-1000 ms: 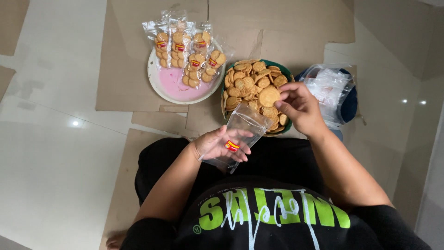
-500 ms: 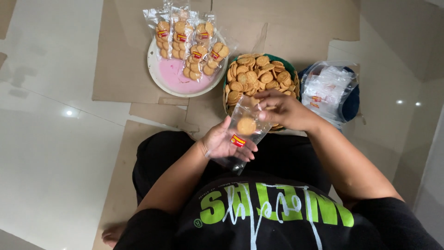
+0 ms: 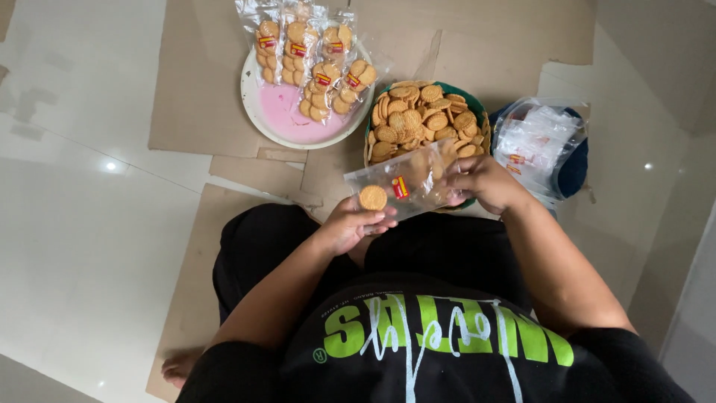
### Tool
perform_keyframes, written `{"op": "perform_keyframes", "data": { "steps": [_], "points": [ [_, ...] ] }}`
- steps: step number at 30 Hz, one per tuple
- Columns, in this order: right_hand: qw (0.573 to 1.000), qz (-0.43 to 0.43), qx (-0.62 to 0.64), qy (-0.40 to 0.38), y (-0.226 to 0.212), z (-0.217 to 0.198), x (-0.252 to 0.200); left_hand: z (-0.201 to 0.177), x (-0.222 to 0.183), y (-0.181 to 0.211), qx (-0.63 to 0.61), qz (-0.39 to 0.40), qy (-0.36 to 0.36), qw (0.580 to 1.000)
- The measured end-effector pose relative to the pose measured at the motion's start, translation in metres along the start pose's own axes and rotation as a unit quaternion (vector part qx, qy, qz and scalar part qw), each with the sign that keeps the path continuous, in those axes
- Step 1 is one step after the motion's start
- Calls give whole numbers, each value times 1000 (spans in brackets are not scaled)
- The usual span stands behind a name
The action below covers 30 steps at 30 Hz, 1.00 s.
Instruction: Manually picking up individual cookies from a bowl and placing them into small plastic bags for packaging.
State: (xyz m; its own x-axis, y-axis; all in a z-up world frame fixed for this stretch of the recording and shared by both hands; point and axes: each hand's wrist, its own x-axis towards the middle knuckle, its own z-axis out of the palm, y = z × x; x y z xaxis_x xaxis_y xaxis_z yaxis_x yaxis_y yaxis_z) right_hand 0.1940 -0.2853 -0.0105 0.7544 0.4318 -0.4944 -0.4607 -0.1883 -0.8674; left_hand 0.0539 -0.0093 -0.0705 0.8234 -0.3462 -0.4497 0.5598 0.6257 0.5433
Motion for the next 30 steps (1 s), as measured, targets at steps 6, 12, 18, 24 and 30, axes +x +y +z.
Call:
{"op": "perform_keyframes", "data": {
  "steps": [6,12,18,24,30],
  "points": [
    [995,4,19,-97,-35,15,-26,10,8,12,-45,11,38,998],
    [983,-115,125,64,-35,-7,-10,-1,1,42,-31,66,53,996],
    [846,-32,-495,196,103,-72,75,-6,-20,55,-24,109,79,991],
    [739,34,-664,109,104,-21,66,14,-42,60,-30,114,74,990],
    [609,-210,-737,206,147,-34,77,17,-44,54,-1,129,57,990]
  ]
}}
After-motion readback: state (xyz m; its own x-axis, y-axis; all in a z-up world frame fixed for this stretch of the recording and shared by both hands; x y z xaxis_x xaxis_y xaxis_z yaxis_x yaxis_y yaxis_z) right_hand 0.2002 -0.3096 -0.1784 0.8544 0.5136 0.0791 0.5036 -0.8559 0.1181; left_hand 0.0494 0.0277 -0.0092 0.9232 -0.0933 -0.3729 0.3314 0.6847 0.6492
